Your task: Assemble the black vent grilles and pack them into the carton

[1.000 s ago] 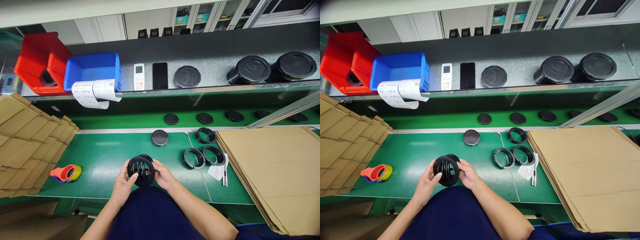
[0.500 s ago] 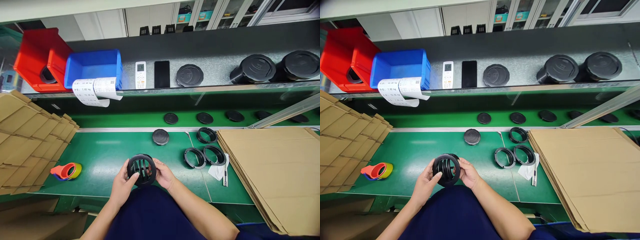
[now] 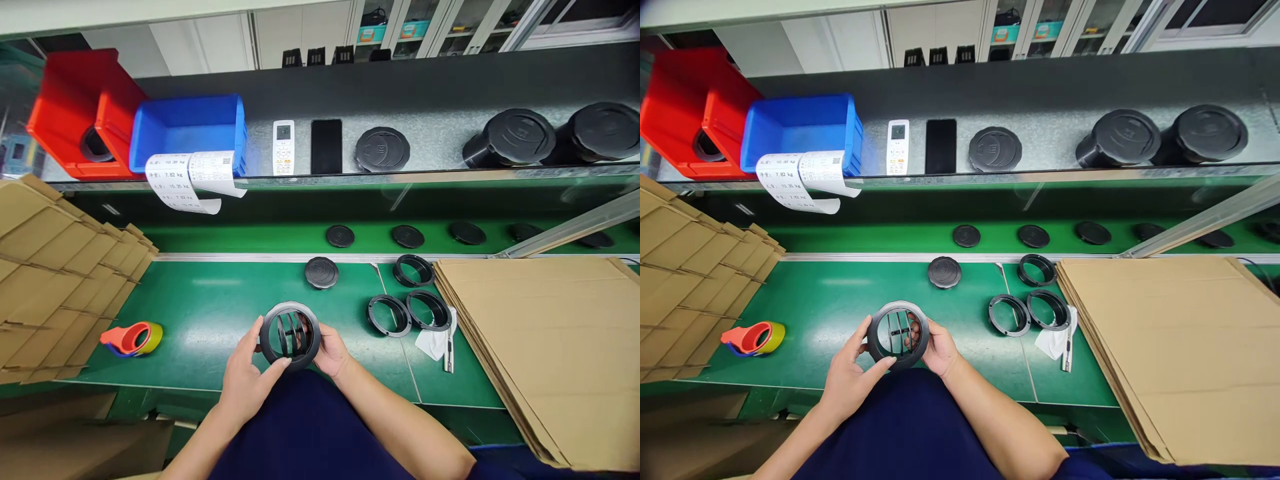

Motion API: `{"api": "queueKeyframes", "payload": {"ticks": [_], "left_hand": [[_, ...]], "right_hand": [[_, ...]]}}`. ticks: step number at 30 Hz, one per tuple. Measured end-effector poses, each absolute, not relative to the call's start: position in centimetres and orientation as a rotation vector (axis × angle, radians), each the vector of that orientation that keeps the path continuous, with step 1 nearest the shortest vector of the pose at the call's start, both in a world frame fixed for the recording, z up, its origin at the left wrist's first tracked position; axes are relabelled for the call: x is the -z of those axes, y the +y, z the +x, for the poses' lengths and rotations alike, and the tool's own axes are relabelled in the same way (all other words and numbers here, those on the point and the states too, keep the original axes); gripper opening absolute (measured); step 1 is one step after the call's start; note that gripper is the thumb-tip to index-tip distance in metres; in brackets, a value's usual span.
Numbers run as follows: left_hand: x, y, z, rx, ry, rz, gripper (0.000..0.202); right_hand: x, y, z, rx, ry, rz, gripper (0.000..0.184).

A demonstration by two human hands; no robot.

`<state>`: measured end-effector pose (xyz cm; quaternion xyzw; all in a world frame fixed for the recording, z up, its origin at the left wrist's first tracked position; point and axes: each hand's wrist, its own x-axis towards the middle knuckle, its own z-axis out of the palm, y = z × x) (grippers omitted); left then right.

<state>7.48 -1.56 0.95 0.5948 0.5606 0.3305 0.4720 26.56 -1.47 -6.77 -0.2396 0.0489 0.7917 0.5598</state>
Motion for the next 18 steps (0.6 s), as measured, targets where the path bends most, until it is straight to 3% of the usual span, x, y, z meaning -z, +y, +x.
{"api": "queueKeyframes", "payload": {"ticks": [8,14,18], "left_hand": [[-0.3,-1.4,7.7,-0.729,1.438,1.535,0.088],[0.2,-1.0,7.5,-0.767,1.393,1.493,0.068],[1.9,-0.5,6.6,-0.718,1.518,1.508,0.064]], "right_hand": [[6.2,-1.7,26.1,-1.777,0.02,-0.627,0.015],[4.8,-1.9,24.9,-1.678,0.023,-0.683,0.021],[6.2,-1.7,23.5,-1.705,0.011,-0.696,0.026]]}}
